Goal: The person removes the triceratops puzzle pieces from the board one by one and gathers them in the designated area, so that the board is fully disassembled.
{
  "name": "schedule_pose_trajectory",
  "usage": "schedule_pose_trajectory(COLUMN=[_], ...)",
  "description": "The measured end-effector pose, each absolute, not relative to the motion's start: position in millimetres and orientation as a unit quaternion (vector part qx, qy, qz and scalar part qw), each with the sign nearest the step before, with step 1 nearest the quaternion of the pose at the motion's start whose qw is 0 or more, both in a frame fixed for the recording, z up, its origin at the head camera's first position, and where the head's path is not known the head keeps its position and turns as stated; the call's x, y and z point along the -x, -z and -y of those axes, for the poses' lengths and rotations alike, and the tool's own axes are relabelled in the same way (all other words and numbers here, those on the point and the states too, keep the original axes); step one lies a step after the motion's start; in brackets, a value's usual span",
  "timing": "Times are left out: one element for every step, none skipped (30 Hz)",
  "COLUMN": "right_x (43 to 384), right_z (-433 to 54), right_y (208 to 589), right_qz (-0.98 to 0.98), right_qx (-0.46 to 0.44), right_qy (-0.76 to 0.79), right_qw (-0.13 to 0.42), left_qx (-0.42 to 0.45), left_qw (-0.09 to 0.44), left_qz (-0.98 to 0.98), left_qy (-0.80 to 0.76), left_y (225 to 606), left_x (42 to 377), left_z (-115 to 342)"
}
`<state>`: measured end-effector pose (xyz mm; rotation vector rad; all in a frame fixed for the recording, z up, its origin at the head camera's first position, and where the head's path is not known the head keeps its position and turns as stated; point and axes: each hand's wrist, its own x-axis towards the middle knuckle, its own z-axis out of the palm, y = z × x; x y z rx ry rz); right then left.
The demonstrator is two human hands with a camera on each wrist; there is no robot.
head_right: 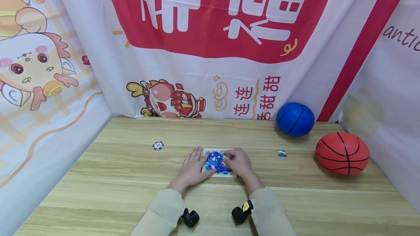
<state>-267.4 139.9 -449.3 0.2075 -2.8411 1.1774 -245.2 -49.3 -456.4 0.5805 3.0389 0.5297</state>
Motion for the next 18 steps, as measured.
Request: schedule_pose_trajectory(right_x=[267.5, 267.6, 267.8, 268.2, 268.5, 268.9, 269.1, 269.4, 269.5, 269.7, 269.9, 269.9, 270.2, 270.5, 270.9, 271.2, 271.4, 271.6], right_z=[-139.8, -139.5, -139.2, -138.9, -138.7, -138.5, -138.1, -137.6, -137.3, -137.1, -136.8, -136.5, -135.8, -135.3, -134.7, -134.1, -133.7, -133.2], right_y=[449.2, 448.9, 448.7, 448.4, 448.2, 448.1, 447.7, 447.3, 447.1, 446.5, 446.1, 445.6, 445.1, 444.8, 444.5, 444.2, 444.0, 444.0], right_qz=[0.923, 0.924, 0.926, 0.926, 0.927, 0.927, 0.927, 0.926, 0.926, 0.925, 0.924, 0.923, 0.922, 0.921, 0.921, 0.921, 0.921, 0.921], right_qx=[-0.069, -0.069, -0.070, -0.070, -0.069, -0.069, -0.070, -0.066, -0.065, -0.064, -0.065, -0.065, -0.066, -0.066, -0.069, -0.071, -0.071, -0.068], right_qy=[-0.377, -0.374, -0.371, -0.369, -0.368, -0.368, -0.367, -0.370, -0.372, -0.374, -0.377, -0.379, -0.382, -0.385, -0.384, -0.383, -0.383, -0.382], right_qw=[0.030, 0.030, 0.029, 0.028, 0.026, 0.023, 0.022, 0.018, 0.016, 0.014, 0.014, 0.012, 0.011, 0.011, 0.011, 0.011, 0.010, 0.008], left_qx=[-0.185, -0.184, -0.184, -0.184, -0.184, -0.184, -0.184, -0.184, -0.184, -0.184, -0.183, -0.183, -0.182, -0.182, -0.181, -0.182, -0.182, -0.182], left_qw=[0.001, 0.002, 0.002, 0.002, 0.002, 0.002, 0.002, 0.002, 0.002, 0.003, 0.003, 0.003, 0.003, 0.002, 0.002, 0.001, 0.001, 0.001], left_qz=[-0.968, -0.968, -0.968, -0.968, -0.968, -0.968, -0.968, -0.968, -0.968, -0.968, -0.968, -0.968, -0.968, -0.969, -0.969, -0.969, -0.969, -0.969], left_qy=[-0.168, -0.168, -0.169, -0.169, -0.169, -0.169, -0.169, -0.170, -0.170, -0.170, -0.170, -0.170, -0.170, -0.170, -0.169, -0.169, -0.168, -0.169], left_y=[456.7, 456.5, 456.3, 456.1, 455.9, 455.6, 455.5, 455.1, 455.1, 455.1, 455.3, 455.4, 455.5, 455.5, 455.5, 455.6, 455.8, 455.7], left_x=[245.3, 245.2, 245.0, 244.8, 244.7, 244.6, 244.5, 244.2, 244.2, 244.0, 244.2, 244.2, 244.2, 244.1, 244.1, 244.1, 244.2, 244.1], left_z=[49.2, 49.3, 49.5, 49.5, 49.5, 49.6, 49.6, 49.7, 49.8, 49.7, 49.6, 49.5, 49.7, 49.9, 49.9, 49.9, 49.8, 49.7])
